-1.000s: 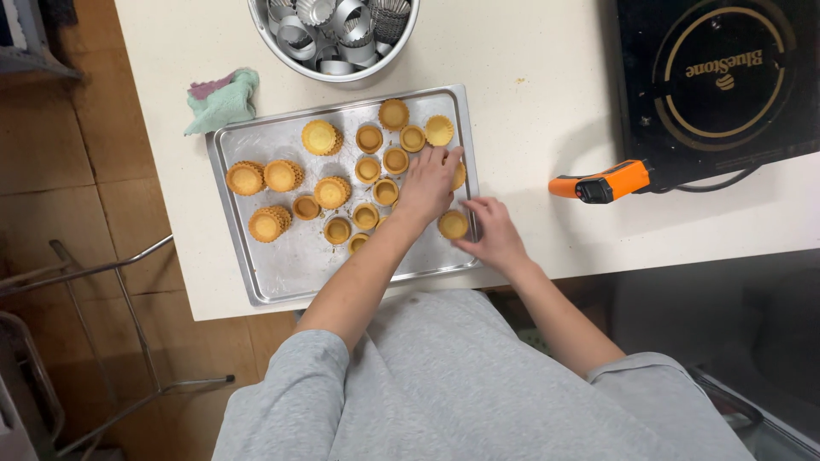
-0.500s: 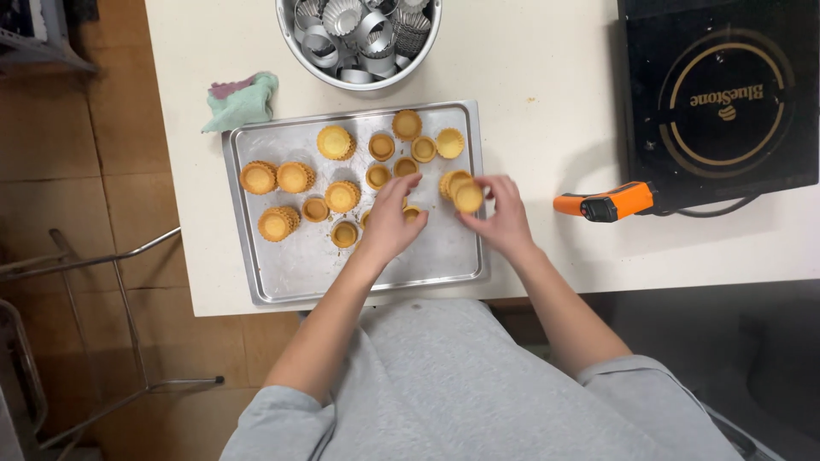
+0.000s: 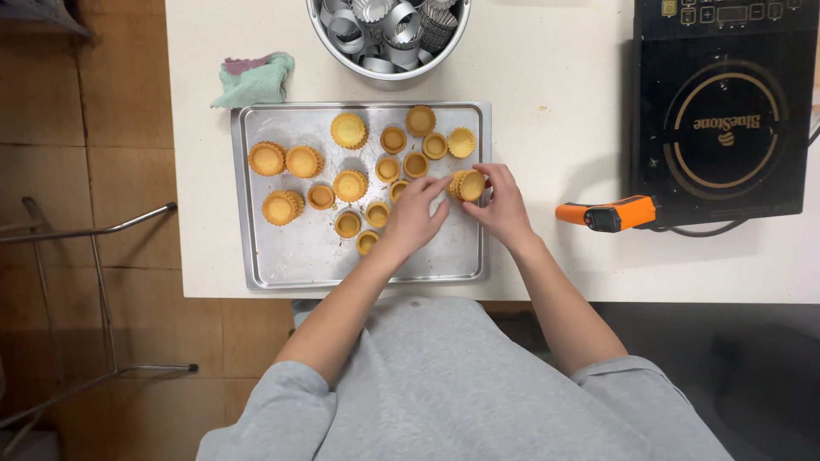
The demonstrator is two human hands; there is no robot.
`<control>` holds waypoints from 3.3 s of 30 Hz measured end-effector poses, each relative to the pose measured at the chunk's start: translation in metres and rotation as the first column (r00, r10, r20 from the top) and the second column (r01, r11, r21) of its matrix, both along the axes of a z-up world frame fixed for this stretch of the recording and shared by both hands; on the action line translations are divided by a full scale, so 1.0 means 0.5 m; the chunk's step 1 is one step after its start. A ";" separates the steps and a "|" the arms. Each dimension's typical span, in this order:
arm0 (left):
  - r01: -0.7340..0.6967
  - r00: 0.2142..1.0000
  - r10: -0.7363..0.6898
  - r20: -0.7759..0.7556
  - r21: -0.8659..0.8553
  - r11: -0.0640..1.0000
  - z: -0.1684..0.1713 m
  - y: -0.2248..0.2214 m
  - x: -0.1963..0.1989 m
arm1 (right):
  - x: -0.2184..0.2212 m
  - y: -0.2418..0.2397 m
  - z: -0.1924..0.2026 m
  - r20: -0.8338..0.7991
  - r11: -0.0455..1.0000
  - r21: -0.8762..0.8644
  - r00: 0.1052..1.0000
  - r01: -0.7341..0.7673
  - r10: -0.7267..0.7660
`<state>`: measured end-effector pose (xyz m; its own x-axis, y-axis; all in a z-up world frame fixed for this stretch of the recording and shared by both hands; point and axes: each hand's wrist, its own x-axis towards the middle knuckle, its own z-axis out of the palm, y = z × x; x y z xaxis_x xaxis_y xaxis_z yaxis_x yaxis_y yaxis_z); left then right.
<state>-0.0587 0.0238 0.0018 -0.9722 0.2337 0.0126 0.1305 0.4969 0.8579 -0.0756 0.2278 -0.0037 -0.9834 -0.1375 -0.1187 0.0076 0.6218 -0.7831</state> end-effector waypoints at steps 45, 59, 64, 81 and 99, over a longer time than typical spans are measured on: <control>-0.075 0.996 0.052 -0.073 -0.361 0.930 -0.066 -0.301 0.132 | 0.099 -0.207 -0.076 -0.242 0.987 0.145 0.965 -0.072 0.106; 0.067 0.993 -0.089 -0.082 -0.237 0.969 -0.066 -0.291 0.151 | 0.050 -0.277 -0.056 -0.051 0.996 0.029 0.995 0.083 -0.082; 0.104 0.989 -0.130 -0.066 -0.307 0.946 -0.072 -0.267 0.151 | 0.026 -0.294 -0.062 -0.151 0.983 0.181 0.988 0.017 0.011; -0.186 0.982 0.186 -0.012 -0.142 0.972 -0.048 -0.261 0.151 | 0.042 -0.237 -0.039 -0.101 0.981 0.124 0.981 -0.152 0.165; -0.211 0.977 0.200 -0.068 -0.301 0.930 -0.060 -0.181 0.101 | 0.067 -0.181 -0.014 0.010 0.943 0.058 0.945 -0.327 0.327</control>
<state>-0.0080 -0.0668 -0.0281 -0.9996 0.0265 0.0076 0.0250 0.7526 0.6580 -0.0419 0.1371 -0.0105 -0.8855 -0.4444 -0.1360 -0.2037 0.6342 -0.7458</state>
